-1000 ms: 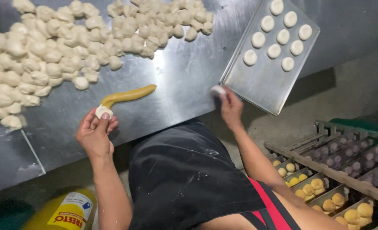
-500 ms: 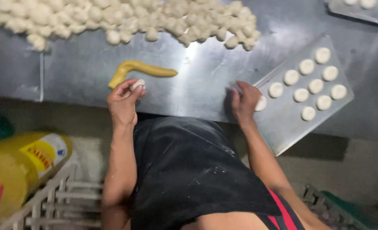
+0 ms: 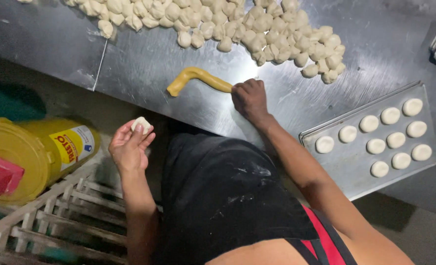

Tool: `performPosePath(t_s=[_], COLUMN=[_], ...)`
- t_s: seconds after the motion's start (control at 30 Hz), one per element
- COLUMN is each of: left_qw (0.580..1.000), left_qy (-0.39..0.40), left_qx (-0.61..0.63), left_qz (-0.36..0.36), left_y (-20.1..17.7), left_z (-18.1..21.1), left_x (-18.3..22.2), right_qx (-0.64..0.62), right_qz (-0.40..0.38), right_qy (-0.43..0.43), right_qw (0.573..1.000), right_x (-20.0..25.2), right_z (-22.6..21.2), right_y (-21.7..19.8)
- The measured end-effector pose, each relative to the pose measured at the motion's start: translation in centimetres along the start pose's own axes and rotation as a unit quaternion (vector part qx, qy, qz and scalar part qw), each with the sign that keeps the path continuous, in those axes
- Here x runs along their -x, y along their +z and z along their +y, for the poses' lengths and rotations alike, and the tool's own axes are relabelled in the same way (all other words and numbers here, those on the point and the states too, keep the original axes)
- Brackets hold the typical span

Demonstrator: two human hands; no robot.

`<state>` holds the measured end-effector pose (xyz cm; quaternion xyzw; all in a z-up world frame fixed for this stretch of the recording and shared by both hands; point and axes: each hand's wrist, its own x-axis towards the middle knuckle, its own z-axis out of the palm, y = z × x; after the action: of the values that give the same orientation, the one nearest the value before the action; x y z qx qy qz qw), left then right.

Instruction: Apply glaze coating, separate dough pieces, mold into shapes, and line up prepared items onto baking sheets.

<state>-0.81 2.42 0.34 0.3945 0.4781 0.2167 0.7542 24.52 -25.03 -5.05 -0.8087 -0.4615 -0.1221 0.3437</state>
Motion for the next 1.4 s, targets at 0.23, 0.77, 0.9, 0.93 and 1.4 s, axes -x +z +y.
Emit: performPosePath(t_s=[0.23,0.77,0.9,0.93,1.4], left_qw=[0.995,0.969,0.919,0.916,0.849], left_qy=[0.026,0.046,-0.02,-0.023,-0.05], left_qx=[0.032,-0.058,-0.025,-0.026,-0.183], left_qz=[-0.092,-0.236,-0.393,-0.399,-0.493], left_y=[-0.2,1.9,4.4,5.6,18.4], left_z=[1.4,6.7,5.4,5.6,1.8], left_x=[-8.2,-16.6,-15.6,-14.8,-4.1], right_qx=[-0.042,-0.182,-0.295,-0.291,0.024], right_qz=[-0.094,-0.129,-0.114,-0.109,0.015], right_qy=[0.381,0.283,0.4,0.404,0.232], right_qw=[0.919,0.933,0.86,0.86,0.972], right_x=[-4.1,-15.9,-15.9,-15.6,-8.5], right_z=[-3.5,-11.7,-16.8,-16.7,-14.9], right_y=[-3.1,13.9,9.9,9.3,-6.5])
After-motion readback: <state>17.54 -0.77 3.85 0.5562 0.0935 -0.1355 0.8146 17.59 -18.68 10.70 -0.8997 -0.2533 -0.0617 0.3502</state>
